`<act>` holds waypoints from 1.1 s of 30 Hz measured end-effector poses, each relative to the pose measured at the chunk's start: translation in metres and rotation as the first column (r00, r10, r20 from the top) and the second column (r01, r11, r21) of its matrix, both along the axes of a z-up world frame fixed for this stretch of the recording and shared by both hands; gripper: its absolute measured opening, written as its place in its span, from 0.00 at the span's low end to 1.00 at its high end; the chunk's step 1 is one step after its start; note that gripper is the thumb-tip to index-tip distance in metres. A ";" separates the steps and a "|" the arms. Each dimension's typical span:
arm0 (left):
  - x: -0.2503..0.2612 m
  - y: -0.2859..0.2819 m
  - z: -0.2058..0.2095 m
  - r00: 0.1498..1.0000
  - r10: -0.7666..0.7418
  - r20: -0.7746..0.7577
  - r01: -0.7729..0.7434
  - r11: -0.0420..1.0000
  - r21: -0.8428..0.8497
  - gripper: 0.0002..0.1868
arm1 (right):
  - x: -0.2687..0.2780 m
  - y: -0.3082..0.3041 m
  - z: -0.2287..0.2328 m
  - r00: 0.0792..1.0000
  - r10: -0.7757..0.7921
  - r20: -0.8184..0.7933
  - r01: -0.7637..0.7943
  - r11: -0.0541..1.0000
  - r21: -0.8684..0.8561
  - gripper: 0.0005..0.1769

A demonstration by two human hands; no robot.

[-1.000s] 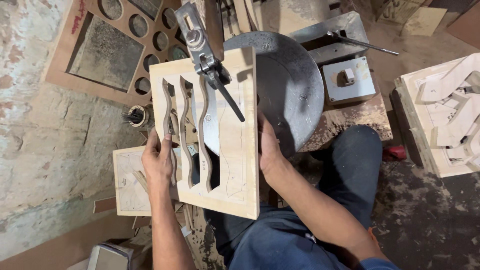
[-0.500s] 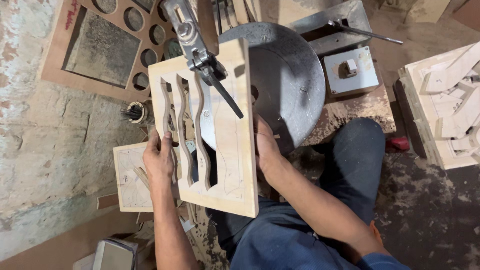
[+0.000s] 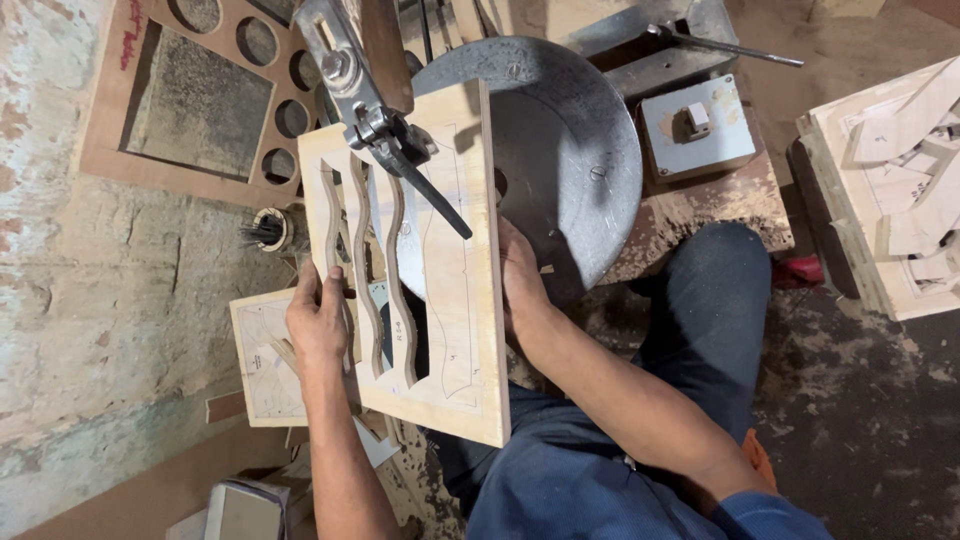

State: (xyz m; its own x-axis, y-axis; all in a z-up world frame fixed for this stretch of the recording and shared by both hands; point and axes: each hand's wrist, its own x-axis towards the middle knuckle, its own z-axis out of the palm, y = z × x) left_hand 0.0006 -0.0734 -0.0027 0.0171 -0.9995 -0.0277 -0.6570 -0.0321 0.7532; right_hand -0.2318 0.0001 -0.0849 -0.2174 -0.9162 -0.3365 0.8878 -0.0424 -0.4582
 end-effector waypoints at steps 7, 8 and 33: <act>0.004 -0.003 0.006 0.986 0.127 0.105 -0.135 0.988 0.070 0.28 | -0.009 -0.002 0.025 0.994 0.055 0.099 -0.067 0.990 0.123 0.23; 0.004 -0.003 0.007 0.991 0.100 0.089 -0.107 0.991 0.076 0.28 | -0.012 -0.002 0.036 0.992 0.077 0.095 -0.093 0.980 0.176 0.25; -0.108 -0.001 0.026 0.778 -0.600 -0.187 0.518 0.781 -0.349 0.31 | -0.119 -0.004 0.235 -0.461 -0.590 -0.662 -0.353 0.807 -0.473 0.16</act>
State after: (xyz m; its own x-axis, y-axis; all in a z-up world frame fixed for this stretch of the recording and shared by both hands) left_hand -0.1073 -0.0744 0.0231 -0.5142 -0.7956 0.3204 -0.2603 0.5007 0.8256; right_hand -0.3507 -0.0036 0.1501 0.1495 -0.6163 0.7732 -0.7678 -0.5651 -0.3020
